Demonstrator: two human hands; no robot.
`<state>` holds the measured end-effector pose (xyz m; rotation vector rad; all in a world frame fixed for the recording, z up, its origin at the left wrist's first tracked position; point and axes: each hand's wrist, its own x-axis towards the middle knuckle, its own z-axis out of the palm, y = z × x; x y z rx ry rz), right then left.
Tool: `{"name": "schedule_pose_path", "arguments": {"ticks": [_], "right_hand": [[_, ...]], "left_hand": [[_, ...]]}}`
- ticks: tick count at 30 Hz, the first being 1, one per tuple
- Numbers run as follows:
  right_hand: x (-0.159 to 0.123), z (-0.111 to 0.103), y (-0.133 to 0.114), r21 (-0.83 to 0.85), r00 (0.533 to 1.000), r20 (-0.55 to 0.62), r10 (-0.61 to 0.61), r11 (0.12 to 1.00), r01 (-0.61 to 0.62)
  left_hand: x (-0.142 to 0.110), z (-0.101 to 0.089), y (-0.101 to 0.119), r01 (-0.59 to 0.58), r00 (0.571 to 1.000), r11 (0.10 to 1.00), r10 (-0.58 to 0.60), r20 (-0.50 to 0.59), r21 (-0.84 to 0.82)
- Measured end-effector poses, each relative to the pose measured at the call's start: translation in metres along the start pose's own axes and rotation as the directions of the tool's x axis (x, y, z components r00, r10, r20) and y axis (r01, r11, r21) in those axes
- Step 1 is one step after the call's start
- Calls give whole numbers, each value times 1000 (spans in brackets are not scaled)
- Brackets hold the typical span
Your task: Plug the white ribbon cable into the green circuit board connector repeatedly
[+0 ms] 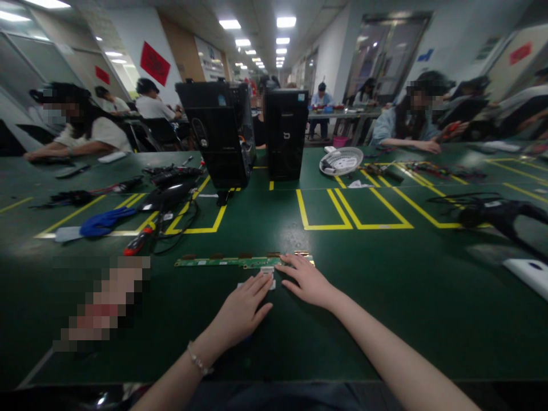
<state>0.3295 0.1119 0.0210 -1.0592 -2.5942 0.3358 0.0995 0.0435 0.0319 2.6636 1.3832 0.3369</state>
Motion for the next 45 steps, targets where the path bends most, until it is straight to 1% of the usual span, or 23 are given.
{"name": "schedule_pose_path", "arguments": {"ticks": [9,13,23,26,29,33,41,45], "right_hand": [[0,0,0,-13,1000,16,-5,1000,5],[-1,0,0,-1,1000,6,-1,1000,1],[-1,1,2,20,1000,13,-15,1000,14],[-1,-1,0,13,1000,18,-7,1000,7],[0,-3,-2,14,1000,18,-2,1000,2],[0,-3,-2,27,1000,16,2,1000,-3],[-1,-2,0,20,1000,18,-2,1000,2],[-1,-2,-1,7,1000,22,3,1000,-4]], "left_hand": [[2,-3,-8,-53,998,999,52,44,8],[3,-5,-12,-90,994,996,89,62,10],[10,-17,-34,-219,971,976,220,97,-22],[12,-18,-37,-240,964,970,241,111,-21],[11,-17,-35,-222,969,975,222,107,-12],[8,-11,-28,-192,980,981,192,54,-15],[5,-7,-16,-115,993,993,115,29,-23],[4,-8,-12,-76,995,997,78,56,-33]]}}
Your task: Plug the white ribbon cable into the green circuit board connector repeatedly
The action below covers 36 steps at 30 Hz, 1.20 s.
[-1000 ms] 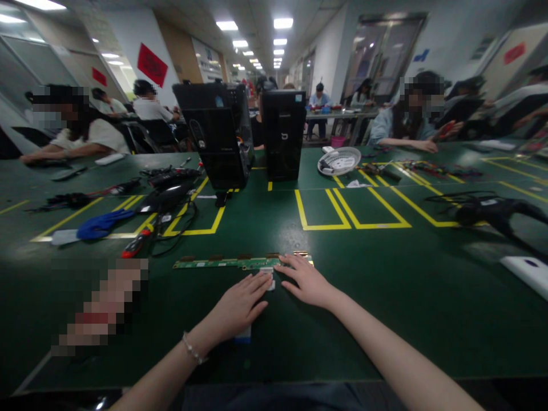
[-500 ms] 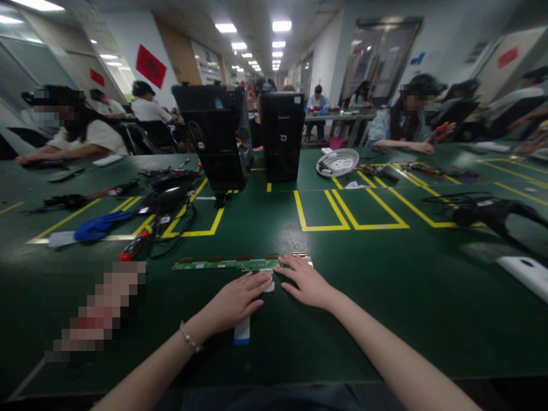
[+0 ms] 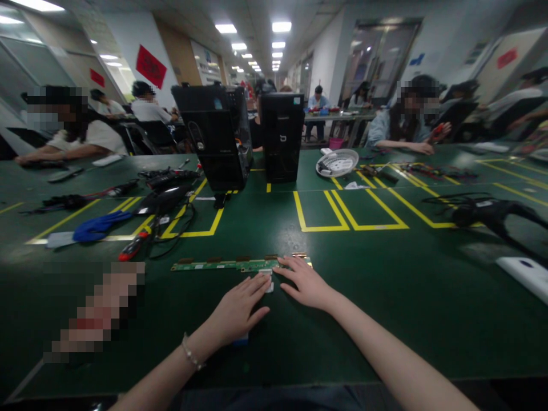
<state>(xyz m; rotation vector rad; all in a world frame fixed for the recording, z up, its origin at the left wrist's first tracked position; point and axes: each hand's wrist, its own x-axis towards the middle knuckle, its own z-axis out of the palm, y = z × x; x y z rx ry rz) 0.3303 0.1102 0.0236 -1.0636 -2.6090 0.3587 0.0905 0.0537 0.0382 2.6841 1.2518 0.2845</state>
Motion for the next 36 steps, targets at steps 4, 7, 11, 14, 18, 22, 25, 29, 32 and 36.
{"name": "schedule_pose_path", "arguments": {"ticks": [4,7,11,14,18,22,25,29,32,36], "right_hand": [[0,1,0,1,1000,-7,2,1000,-2],[0,2,1,4,1000,-9,-3,1000,3],[1,2,1,3,1000,-2,-4,1000,4],[1,1,1,2,1000,5,1,1000,-1],[0,1,0,19,1000,-11,3,1000,-2],[0,1,0,13,1000,-7,6,1000,-6],[1,0,-1,3,1000,1,13,1000,-13],[1,2,-2,2,1000,-13,6,1000,-6],[1,3,0,-11,1000,-18,-10,1000,9],[0,1,-2,-28,999,-38,-33,999,32]], "left_hand": [[0,0,6,54,998,998,-54,36,-15],[0,2,9,87,996,996,-87,38,-16],[0,3,10,86,996,996,-86,18,-33],[1,2,8,84,996,996,-83,30,-36],[1,0,9,95,995,995,-94,40,-22],[1,2,10,104,994,994,-105,-8,-38],[3,5,9,97,994,993,-101,-52,-65],[5,0,4,26,984,991,-48,-171,-131],[1,-12,-3,-9,945,987,-45,-324,-162],[-16,-30,-13,58,875,992,-104,-472,-111]]}}
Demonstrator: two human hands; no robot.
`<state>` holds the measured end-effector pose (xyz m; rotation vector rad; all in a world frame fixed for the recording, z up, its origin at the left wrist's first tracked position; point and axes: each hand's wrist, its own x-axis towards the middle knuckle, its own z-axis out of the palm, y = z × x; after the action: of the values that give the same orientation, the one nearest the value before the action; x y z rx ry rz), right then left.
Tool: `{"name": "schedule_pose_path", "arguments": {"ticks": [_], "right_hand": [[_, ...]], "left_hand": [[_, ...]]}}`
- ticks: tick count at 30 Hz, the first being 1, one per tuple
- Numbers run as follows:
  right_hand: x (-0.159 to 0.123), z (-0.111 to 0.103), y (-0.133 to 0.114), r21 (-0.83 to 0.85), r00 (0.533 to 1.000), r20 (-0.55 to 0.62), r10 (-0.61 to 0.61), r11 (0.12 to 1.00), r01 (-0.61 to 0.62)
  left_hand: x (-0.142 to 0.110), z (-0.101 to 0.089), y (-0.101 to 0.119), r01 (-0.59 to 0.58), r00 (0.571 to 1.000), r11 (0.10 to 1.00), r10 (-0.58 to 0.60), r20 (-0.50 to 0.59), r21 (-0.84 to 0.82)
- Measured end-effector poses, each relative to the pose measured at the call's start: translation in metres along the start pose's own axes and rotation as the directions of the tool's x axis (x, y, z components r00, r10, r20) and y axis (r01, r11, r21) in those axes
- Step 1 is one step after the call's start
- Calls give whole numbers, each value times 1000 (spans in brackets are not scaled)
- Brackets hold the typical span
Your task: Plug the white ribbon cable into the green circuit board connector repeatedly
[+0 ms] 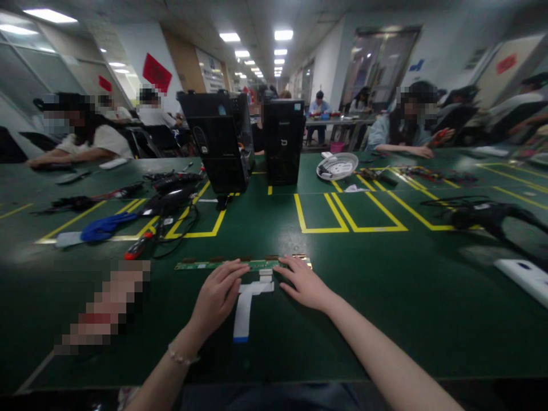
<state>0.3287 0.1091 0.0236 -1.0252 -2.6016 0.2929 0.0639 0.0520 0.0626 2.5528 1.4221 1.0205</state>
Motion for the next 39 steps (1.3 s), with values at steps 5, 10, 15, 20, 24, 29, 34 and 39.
{"name": "schedule_pose_path", "arguments": {"ticks": [5,10,15,20,24,29,34,39], "right_hand": [[1,-6,-10,14,999,14,-34,999,34],[4,-12,-21,60,995,89,-46,997,41],[5,-13,-22,66,990,133,-49,997,41],[7,-10,-21,55,989,139,-41,998,34],[7,-10,-24,31,987,156,-23,999,18],[-4,-16,-25,-17,984,178,14,1000,-11],[-41,-22,-8,-76,984,132,117,991,-108],[-99,-33,28,-223,948,36,316,927,-301]], "left_hand": [[-30,-18,-9,77,997,990,-73,-34,116],[-66,-18,-21,161,987,969,-161,-19,189],[-83,-14,-35,235,972,942,-234,-30,238],[-81,-6,-38,249,967,931,-255,-11,267],[-79,-4,-38,266,961,928,-277,6,260],[-80,-4,-38,272,960,931,-280,-5,242],[-81,-4,-39,265,963,936,-271,-5,234],[-81,-4,-38,277,958,931,-286,6,238]]}}
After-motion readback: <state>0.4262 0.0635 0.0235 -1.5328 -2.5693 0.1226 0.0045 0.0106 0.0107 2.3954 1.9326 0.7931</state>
